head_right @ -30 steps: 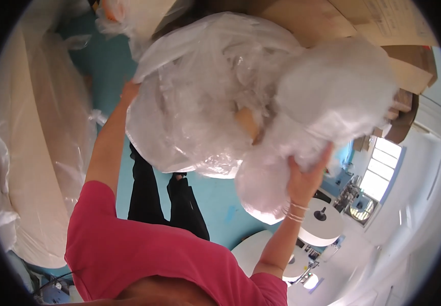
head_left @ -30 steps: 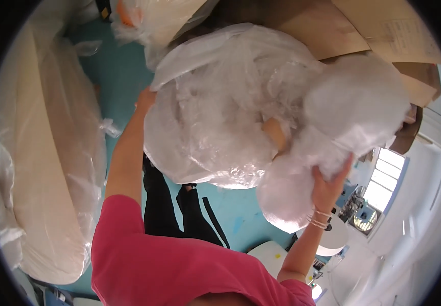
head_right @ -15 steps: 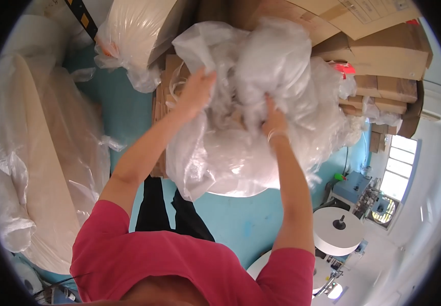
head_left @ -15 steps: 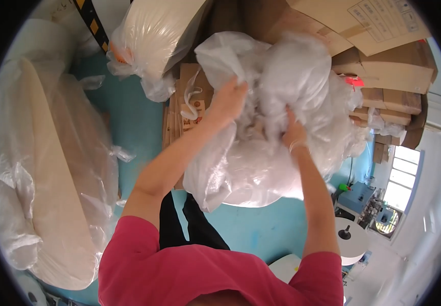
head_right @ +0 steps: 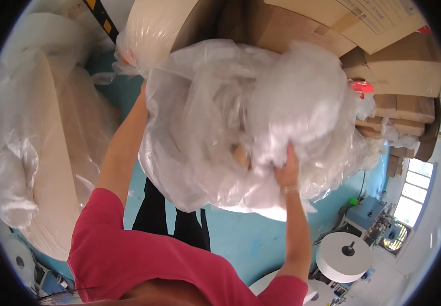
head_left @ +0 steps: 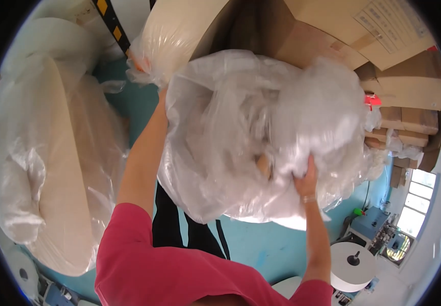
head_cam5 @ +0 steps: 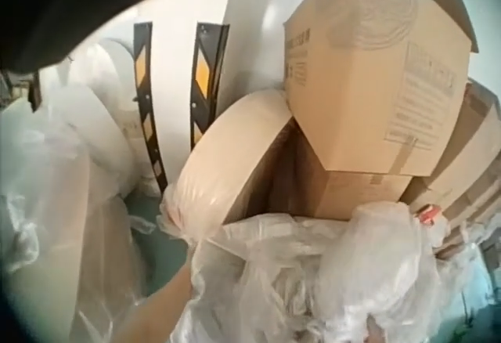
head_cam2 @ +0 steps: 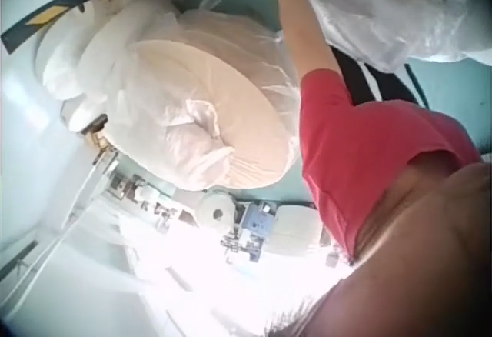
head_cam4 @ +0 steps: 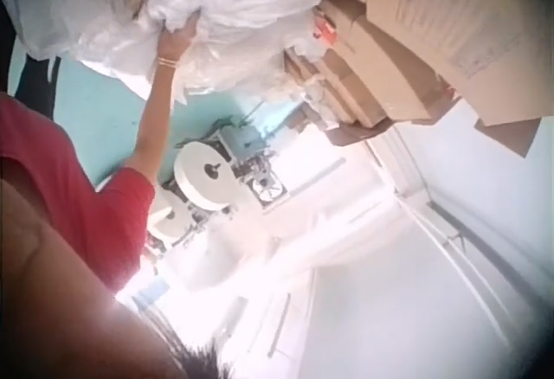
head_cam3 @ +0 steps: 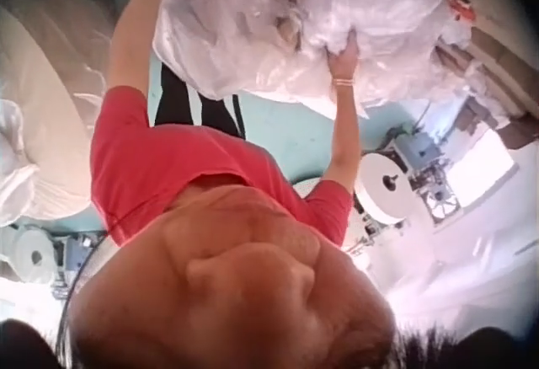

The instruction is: Moving packaging materials and organizing product boxes on a manufacturing line.

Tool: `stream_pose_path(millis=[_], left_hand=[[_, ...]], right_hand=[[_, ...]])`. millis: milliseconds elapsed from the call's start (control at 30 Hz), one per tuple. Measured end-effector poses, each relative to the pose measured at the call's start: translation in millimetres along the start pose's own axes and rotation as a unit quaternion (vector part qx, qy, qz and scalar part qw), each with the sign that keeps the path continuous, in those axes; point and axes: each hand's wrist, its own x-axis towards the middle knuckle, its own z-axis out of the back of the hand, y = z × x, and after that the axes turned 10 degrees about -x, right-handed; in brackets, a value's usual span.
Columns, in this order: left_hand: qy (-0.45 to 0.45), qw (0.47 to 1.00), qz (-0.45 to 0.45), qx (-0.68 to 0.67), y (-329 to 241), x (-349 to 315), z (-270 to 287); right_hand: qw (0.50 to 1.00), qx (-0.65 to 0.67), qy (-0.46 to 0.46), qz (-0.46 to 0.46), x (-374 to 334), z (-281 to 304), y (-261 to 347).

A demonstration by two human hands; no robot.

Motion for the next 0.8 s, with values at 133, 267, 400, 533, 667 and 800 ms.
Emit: stream_pose_path(millis=[133, 267, 400, 533, 667, 800], left_hand=[[0.093, 0.994, -0.017, -0.059, 0.2, 12.3, -43.5], [0.201, 0.972, -0.039, -0.113, -26.5, 6.9, -78.3], [0.302, 0.935, -0.074, -0.17, -63.6, -15.0, -121.2], [0.385, 0.893, 0.085, -0.216, -113.0, -21.1, -117.0], [0.377, 0.895, 0.172, -0.167, -151.2, 3.2, -117.5], [0.388, 0.877, 0.266, -0.099, -192.2, 14.8, -144.3]], right_hand=[[0.996, 0.025, 0.035, -0.079, -54.2, 5.3, 12.1], [0.991, -0.052, 0.027, -0.124, -59.9, 26.2, 37.4], [0.979, -0.084, 0.04, -0.179, -31.1, 73.2, 87.0], [0.917, -0.29, 0.02, -0.274, 8.5, 121.2, 111.9], [0.984, 0.008, -0.057, -0.169, 50.6, 81.7, 65.1], [0.982, -0.129, 0.01, -0.136, 88.1, 5.5, 127.9]])
